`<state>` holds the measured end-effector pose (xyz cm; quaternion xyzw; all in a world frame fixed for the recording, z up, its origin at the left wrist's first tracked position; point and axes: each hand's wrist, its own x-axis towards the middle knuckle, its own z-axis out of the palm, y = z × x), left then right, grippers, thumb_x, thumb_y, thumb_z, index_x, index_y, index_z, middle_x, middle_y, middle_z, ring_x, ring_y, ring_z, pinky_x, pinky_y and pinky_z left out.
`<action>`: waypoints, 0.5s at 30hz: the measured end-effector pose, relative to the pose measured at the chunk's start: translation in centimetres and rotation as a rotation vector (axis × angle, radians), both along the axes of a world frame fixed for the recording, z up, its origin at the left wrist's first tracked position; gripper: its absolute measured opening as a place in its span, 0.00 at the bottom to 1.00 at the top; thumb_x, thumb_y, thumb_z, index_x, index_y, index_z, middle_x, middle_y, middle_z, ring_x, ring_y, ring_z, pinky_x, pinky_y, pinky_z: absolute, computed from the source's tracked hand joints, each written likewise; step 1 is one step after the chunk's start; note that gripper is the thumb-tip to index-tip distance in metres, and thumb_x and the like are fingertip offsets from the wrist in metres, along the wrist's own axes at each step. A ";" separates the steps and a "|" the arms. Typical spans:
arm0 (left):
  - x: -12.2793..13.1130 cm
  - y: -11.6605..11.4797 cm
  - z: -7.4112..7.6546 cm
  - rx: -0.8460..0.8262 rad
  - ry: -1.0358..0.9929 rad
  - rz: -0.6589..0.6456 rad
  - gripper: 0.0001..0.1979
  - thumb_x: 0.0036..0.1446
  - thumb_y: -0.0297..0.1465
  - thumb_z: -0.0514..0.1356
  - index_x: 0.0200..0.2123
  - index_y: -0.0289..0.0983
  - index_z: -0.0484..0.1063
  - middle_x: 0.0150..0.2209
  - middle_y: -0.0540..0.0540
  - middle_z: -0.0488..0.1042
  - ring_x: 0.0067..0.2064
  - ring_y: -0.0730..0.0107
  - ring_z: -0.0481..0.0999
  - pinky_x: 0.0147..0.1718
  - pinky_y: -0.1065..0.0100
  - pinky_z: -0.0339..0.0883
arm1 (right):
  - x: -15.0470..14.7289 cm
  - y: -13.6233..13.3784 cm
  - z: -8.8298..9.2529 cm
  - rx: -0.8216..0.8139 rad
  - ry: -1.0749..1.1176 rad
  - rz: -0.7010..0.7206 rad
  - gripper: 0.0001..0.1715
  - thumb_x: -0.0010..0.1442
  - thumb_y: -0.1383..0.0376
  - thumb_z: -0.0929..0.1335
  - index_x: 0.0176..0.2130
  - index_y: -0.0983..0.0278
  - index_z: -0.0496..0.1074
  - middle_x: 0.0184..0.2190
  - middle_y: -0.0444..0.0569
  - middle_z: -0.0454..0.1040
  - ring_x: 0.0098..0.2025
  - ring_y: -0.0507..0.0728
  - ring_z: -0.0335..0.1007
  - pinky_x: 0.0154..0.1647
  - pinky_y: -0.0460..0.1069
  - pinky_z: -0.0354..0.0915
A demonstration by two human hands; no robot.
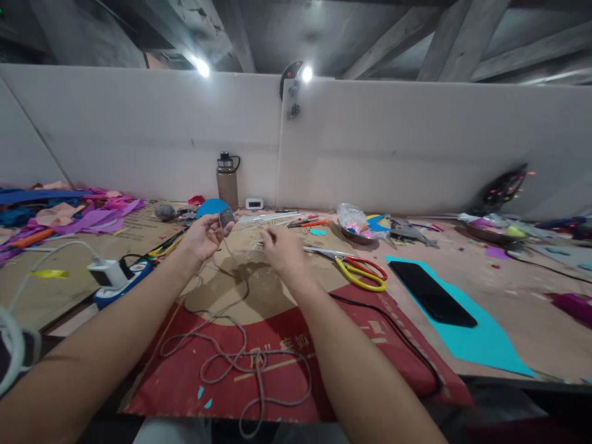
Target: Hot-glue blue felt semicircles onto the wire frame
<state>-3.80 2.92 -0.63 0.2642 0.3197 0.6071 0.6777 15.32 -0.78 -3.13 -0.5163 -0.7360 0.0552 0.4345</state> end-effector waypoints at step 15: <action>1.0 -0.8 0.1 0.183 0.089 0.060 0.03 0.50 0.23 0.57 0.31 0.29 0.70 0.29 0.40 0.77 0.31 0.69 0.78 0.30 0.73 0.74 | 4.1 3.7 -4.1 -0.419 0.126 -0.193 0.04 0.42 0.66 0.69 0.25 0.63 0.71 0.18 0.47 0.71 0.21 0.55 0.66 0.23 0.48 0.60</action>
